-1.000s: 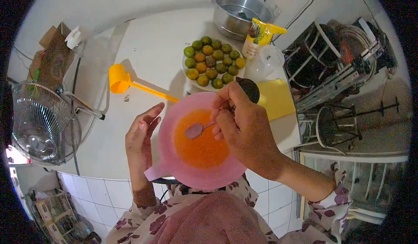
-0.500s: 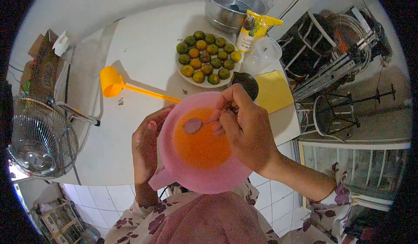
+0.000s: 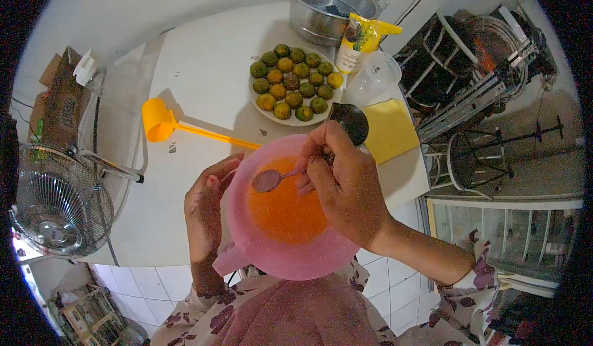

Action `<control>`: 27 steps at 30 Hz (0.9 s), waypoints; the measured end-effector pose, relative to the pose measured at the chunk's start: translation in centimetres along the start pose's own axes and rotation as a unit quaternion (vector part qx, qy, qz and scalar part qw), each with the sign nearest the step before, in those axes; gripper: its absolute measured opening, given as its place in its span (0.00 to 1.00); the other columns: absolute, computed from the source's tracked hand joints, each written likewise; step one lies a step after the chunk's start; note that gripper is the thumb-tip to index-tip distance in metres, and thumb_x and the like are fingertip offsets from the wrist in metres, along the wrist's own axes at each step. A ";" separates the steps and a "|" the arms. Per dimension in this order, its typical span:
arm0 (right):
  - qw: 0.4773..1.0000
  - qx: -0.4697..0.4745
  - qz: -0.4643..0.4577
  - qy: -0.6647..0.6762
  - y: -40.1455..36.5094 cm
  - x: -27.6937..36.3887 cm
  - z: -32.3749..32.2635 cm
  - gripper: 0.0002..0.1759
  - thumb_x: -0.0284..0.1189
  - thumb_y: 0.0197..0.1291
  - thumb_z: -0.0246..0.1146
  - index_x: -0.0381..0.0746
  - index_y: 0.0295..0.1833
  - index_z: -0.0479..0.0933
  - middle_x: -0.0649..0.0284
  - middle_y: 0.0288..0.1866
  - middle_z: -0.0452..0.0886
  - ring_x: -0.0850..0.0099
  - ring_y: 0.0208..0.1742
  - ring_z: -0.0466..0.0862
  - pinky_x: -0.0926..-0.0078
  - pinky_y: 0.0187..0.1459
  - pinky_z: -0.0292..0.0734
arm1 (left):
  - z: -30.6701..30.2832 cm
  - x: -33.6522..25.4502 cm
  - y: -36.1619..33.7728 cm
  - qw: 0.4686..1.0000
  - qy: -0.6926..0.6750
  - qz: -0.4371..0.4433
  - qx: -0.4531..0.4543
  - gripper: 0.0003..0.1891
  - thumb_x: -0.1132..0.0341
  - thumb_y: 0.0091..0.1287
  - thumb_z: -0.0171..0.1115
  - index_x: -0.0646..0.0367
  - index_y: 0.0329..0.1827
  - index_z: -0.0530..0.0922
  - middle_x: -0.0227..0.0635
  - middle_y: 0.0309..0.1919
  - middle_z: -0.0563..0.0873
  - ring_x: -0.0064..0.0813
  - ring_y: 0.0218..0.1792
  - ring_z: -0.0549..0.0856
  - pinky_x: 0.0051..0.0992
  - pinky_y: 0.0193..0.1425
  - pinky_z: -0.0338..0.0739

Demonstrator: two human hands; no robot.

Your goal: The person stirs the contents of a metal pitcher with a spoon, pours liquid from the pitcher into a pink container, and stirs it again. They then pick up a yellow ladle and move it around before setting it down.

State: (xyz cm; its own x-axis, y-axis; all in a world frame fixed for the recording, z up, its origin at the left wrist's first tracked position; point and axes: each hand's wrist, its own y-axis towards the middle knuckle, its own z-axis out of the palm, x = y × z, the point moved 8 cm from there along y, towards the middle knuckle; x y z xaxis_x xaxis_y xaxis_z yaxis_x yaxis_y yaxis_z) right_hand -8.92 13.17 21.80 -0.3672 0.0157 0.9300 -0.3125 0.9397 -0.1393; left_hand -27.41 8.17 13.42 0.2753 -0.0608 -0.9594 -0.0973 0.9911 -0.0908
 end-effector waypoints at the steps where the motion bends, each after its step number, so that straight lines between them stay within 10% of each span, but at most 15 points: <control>1: 1.000 0.002 0.004 0.004 0.0 0.0 0.0 0.04 0.22 0.67 0.46 0.34 0.43 0.65 0.59 0.36 0.76 0.77 0.33 0.82 0.81 0.37 0.83 | -0.1 0.0 0.0 1.000 0.006 0.001 -0.002 0.19 0.60 0.74 0.45 0.63 0.55 0.78 0.42 0.58 0.79 0.33 0.62 0.74 0.32 0.69 0.61; 27: 0.978 -0.054 -0.014 0.199 -2.8 -0.7 -2.9 0.04 0.25 0.69 0.50 0.35 0.44 0.65 0.56 0.37 0.77 0.70 0.36 0.83 0.70 0.40 0.86 | 0.7 0.1 -1.3 1.000 0.019 -0.024 -0.005 0.18 0.61 0.75 0.46 0.64 0.56 0.78 0.38 0.54 0.82 0.28 0.58 0.76 0.29 0.67 0.63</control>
State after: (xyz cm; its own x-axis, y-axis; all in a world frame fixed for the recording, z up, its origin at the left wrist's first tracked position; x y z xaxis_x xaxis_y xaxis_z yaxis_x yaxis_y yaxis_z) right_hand -5.31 11.53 22.54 0.0178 0.1017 0.9947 -0.2146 0.9720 -0.0955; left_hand -26.64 7.00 13.64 0.2432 -0.1138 -0.9633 -0.0950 0.9855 -0.1404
